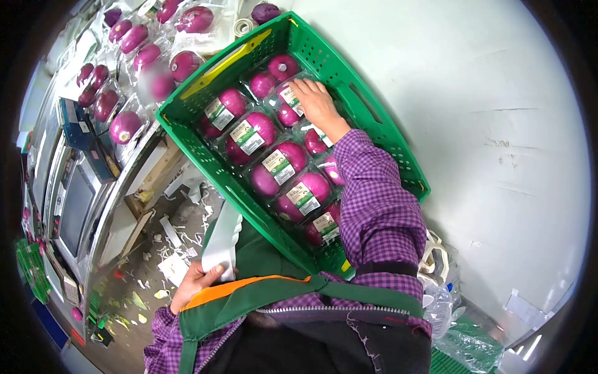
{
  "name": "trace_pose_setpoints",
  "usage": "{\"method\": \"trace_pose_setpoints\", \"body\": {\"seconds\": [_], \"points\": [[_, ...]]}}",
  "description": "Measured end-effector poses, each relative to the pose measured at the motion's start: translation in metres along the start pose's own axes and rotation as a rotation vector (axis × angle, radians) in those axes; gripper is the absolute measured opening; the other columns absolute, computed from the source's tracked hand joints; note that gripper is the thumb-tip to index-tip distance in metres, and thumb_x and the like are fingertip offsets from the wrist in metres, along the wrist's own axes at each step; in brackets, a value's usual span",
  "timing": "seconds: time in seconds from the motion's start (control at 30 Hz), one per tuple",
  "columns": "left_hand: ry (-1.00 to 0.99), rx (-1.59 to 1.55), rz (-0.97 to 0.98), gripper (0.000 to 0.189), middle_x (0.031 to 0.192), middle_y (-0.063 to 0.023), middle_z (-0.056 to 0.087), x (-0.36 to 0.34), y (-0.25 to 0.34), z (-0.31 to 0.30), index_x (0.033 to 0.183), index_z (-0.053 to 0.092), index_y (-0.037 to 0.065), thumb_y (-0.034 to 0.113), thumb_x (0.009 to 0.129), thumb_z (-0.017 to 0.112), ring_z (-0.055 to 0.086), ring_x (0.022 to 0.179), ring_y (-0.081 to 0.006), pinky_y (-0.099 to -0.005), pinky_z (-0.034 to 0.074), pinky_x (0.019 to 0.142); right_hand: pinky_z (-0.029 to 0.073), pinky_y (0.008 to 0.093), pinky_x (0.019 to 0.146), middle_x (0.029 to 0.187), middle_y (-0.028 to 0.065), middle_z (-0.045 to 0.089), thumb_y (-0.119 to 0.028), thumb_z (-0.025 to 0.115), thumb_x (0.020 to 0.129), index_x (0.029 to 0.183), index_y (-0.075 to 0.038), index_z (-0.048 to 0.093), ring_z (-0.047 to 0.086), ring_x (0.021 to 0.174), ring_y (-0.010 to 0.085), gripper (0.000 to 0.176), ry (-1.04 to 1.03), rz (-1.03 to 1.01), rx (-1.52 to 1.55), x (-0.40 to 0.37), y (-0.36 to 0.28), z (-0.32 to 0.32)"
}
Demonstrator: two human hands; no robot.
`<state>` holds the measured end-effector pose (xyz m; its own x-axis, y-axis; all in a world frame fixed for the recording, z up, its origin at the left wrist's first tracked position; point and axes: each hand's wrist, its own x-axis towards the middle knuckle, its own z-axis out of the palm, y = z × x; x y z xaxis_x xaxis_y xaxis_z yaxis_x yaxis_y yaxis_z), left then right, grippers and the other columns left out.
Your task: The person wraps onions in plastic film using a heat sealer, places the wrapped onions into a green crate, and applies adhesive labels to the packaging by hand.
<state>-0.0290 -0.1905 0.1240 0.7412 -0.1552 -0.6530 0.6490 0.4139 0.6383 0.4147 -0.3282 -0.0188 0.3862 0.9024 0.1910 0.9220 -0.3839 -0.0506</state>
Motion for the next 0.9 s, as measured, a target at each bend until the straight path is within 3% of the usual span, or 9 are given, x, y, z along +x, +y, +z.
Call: {"method": "trace_pose_setpoints", "body": {"seconds": [0.07, 0.17, 0.23, 0.33, 0.53, 0.63, 0.7, 0.8, 0.9], "points": [[0.29, 0.013, 0.035, 0.033, 0.088, -0.0015, 0.067, 0.01, -0.01, -0.004, 0.101, 0.066, -0.001, 0.028, 0.096, 0.052, 0.06, 0.08, -0.0088, -0.0233, 0.047, 0.073, 0.037, 0.0399, 0.099, 0.126, 0.0105, 0.053, -0.015, 0.071, 0.073, 0.129, -0.007, 0.048, 0.048, 0.117, 0.0294, 0.061, 0.006, 0.045, -0.006, 0.003, -0.016, -0.008], [0.54, -0.261, 0.13, 0.038, 0.085, -0.0023, 0.066, 0.034, 0.004, -0.003, 0.1, 0.065, -0.001, 0.033, 0.097, 0.047, 0.06, 0.073, -0.0081, -0.0241, 0.048, 0.066, 0.046, 0.0386, 0.091, 0.122, 0.0126, 0.057, -0.013, 0.073, 0.071, 0.122, -0.006, 0.054, 0.057, 0.105, 0.029, 0.055, -0.039, 0.184, 0.671, 0.009, -0.099, -0.063], [0.582, -0.422, 0.203, 0.038, 0.087, -0.0051, 0.066, 0.049, 0.001, -0.013, 0.106, 0.062, 0.0, 0.033, 0.098, 0.044, 0.062, 0.075, -0.0112, -0.0263, 0.05, 0.065, 0.044, 0.0362, 0.092, 0.117, 0.0118, 0.06, -0.012, 0.073, 0.072, 0.117, -0.005, 0.058, 0.059, 0.104, 0.024, 0.049, -0.389, 0.02, 1.347, -0.002, -0.158, -0.093], [0.543, -0.518, 0.273, 0.038, 0.093, -0.0067, 0.066, 0.06, 0.014, -0.015, 0.109, 0.06, 0.0, 0.032, 0.099, 0.043, 0.063, 0.079, -0.0133, -0.0289, 0.052, 0.068, 0.043, 0.0382, 0.083, 0.094, 0.0084, 0.065, -0.017, 0.072, 0.074, 0.112, -0.008, 0.06, 0.06, 0.09, 0.0258, 0.041, -0.473, -0.39, 1.288, -0.013, -0.212, -0.118], [0.634, -0.622, 0.273, 0.038, 0.102, -0.0079, 0.064, 0.065, 0.019, -0.03, 0.115, 0.055, 0.0, 0.032, 0.099, 0.041, 0.063, 0.087, -0.0159, -0.0313, 0.052, 0.076, 0.043, 0.0368, 0.086, 0.096, 0.0078, 0.065, -0.011, 0.069, 0.077, 0.093, -0.008, 0.067, 0.06, 0.09, 0.0238, 0.016, -0.377, -0.407, 1.161, -0.011, -0.216, -0.116], [0.796, -0.69, 0.384, 0.043, 0.113, -0.0082, 0.061, 0.064, 0.012, -0.063, 0.121, 0.051, 0.001, 0.036, 0.098, 0.042, 0.061, 0.097, -0.0179, -0.0322, 0.049, 0.084, 0.045, 0.0312, 0.091, 0.111, 0.0061, 0.062, 0.001, 0.065, 0.079, 0.09, -0.007, 0.066, 0.059, 0.101, 0.0196, 0.014, -0.285, -0.133, 1.6, 0.005, -0.2, -0.119], [0.954, -0.74, 0.472, 0.047, 0.114, -0.0096, 0.06, 0.058, 0.011, -0.09, 0.121, 0.05, 0.0, 0.04, 0.097, 0.042, 0.06, 0.1, -0.0202, -0.0334, 0.048, 0.086, 0.048, 0.0296, 0.086, 0.104, 0.0035, 0.063, 0.0, 0.06, 0.085, 0.093, -0.005, 0.062, 0.058, 0.099, 0.0141, 0.01, -0.222, 0.166, 1.732, 0.029, -0.161, -0.113], [0.824, -0.73, 0.454, 0.047, 0.107, -0.0092, 0.06, 0.031, 0.035, -0.092, 0.119, 0.051, 0.001, 0.041, 0.097, 0.042, 0.058, 0.103, -0.0217, -0.0361, 0.049, 0.086, 0.049, 0.0257, 0.073, 0.09, 0.0017, 0.062, 0.002, 0.057, 0.084, 0.099, -0.003, 0.057, 0.06, 0.085, 0.0102, 0.016, -0.029, 0.409, 1.324, 0.081, -0.081, -0.074], [0.483, -0.78, 0.326, 0.043, 0.069, -0.0084, 0.06, 0.01, 0.021, -0.093, 0.09, 0.057, 0.007, 0.046, 0.096, 0.041, 0.061, 0.063, -0.0243, -0.0402, 0.053, 0.07, 0.046, 0.0287, 0.066, 0.09, 0.0064, 0.061, -0.005, 0.064, 0.082, 0.106, -0.005, 0.054, 0.057, 0.074, 0.0143, 0.026, -0.017, 0.314, 0.74, 0.117, -0.014, -0.019]]}}
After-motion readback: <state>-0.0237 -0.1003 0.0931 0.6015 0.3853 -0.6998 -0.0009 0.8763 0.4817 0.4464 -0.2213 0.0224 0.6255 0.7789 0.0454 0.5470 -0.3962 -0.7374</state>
